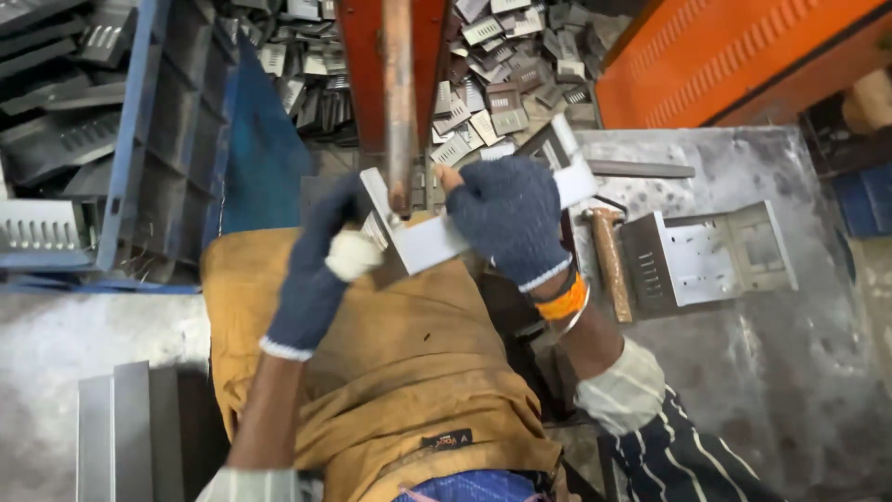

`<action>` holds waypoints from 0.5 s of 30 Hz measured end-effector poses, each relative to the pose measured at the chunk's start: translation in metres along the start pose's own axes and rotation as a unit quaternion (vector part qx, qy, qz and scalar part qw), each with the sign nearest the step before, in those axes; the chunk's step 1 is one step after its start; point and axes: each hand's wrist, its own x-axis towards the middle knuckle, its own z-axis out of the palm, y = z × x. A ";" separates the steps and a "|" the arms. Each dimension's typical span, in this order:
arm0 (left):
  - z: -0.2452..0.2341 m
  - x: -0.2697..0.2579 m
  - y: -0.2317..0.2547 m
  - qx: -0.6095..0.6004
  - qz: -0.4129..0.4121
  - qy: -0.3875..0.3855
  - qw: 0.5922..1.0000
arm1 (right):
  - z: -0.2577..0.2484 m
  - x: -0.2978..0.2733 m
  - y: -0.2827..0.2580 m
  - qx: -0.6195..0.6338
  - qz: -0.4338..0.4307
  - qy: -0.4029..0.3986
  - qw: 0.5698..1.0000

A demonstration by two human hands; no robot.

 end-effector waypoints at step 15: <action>0.020 0.043 -0.040 -0.028 0.068 -0.106 0.992 | 0.000 0.016 0.017 -0.140 -0.082 0.028 0.986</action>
